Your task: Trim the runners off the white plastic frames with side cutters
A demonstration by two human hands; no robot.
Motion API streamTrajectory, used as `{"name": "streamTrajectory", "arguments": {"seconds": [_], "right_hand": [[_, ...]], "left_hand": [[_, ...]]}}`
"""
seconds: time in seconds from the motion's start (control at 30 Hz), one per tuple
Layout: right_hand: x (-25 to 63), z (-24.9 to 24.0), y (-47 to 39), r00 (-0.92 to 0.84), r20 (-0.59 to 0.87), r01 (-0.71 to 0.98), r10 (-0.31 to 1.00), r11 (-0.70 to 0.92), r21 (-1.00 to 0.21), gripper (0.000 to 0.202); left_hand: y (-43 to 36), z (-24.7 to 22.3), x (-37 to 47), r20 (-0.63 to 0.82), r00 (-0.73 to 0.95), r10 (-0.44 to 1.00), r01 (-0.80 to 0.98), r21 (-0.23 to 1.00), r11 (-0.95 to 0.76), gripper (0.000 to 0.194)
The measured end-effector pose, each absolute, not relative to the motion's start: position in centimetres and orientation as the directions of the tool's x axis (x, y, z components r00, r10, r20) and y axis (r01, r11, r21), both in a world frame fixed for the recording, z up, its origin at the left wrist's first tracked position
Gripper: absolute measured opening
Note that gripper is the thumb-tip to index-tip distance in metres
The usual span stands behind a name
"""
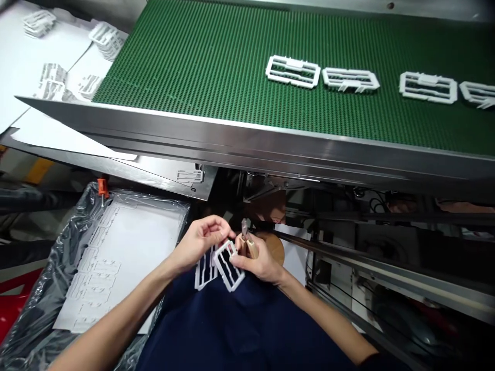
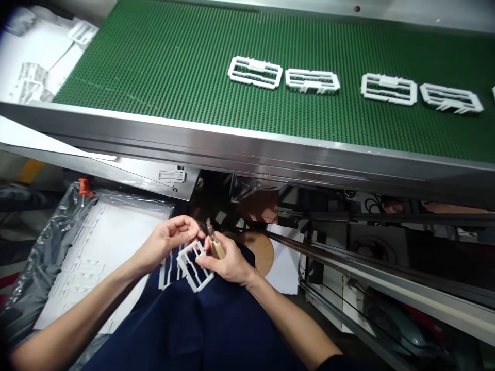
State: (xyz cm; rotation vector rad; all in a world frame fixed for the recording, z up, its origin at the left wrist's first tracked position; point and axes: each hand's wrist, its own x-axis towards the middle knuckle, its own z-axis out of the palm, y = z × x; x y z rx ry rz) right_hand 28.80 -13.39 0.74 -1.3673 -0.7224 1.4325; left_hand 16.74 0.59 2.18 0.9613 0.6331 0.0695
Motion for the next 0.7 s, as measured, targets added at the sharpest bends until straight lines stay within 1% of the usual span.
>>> {"name": "streamTrajectory", "arguments": {"seconds": [0.03,0.07,0.1,0.13,0.2,0.23,0.3,0.33,0.4,0.5,0.6,0.7], "right_hand": [[28.7,0.8,-13.5,0.172,-0.381,-0.277,0.909,-0.326,-0.904,0.027],[28.8,1.0,-13.6,0.22,-0.387,-0.295,0.896,-0.317,-0.902,0.026],[29.0,1.3,-13.6,0.27,-0.387,-0.298,0.882,-0.305,-0.904,0.026],[29.3,1.6,-13.7,0.318,-0.383,-0.288,0.867,-0.296,-0.911,0.026],[29.7,2.1,-13.6,0.389,-0.378,-0.258,0.84,-0.294,-0.92,0.025],[29.9,2.3,-13.5,0.41,-0.378,-0.248,0.83,-0.297,-0.922,0.024],[30.0,2.6,-13.3,0.432,-0.377,-0.239,0.819,-0.299,-0.924,0.023],[30.0,2.8,-13.2,0.442,-0.375,-0.235,0.815,-0.299,-0.925,0.023],[29.8,3.1,-13.0,0.468,-0.369,-0.207,0.803,-0.306,-0.929,0.022],[29.2,3.2,-12.7,0.495,-0.375,-0.176,0.784,-0.332,-0.927,0.022],[28.2,3.0,-12.3,0.498,-0.394,-0.236,0.773,-0.317,-0.919,0.023],[27.2,2.7,-12.1,0.502,-0.418,-0.274,0.757,-0.319,-0.907,0.024]], "left_hand": [[0.0,1.6,16.5,-0.526,0.755,0.391,0.165,0.73,0.663,0.016],[-0.5,0.9,16.2,-0.589,0.692,0.417,0.111,0.658,0.745,0.022],[-1.1,0.3,15.8,-0.648,0.65,0.398,0.063,0.567,0.821,0.025],[-1.6,-0.2,15.3,-0.689,0.638,0.345,0.022,0.463,0.886,0.024],[-2.5,-0.9,14.3,-0.703,0.667,0.246,-0.061,0.278,0.959,0.022],[-2.8,-1.0,13.8,-0.688,0.69,0.226,-0.106,0.212,0.971,0.025],[-3.3,-0.9,13.2,-0.65,0.726,0.227,-0.179,0.139,0.974,0.03],[-3.4,-0.8,13.1,-0.636,0.736,0.232,-0.194,0.13,0.972,0.03],[-3.6,-0.4,13.3,-0.632,0.741,0.227,-0.166,0.155,0.974,0.025],[-3.3,0.2,14.2,-0.643,0.723,0.252,-0.09,0.273,0.958,0.022],[-2.7,0.7,15.5,-0.618,0.736,0.278,-0.037,0.373,0.927,0.032],[-2.6,1.2,16.5,-0.589,0.763,0.265,0.026,0.439,0.898,0.04]]}}
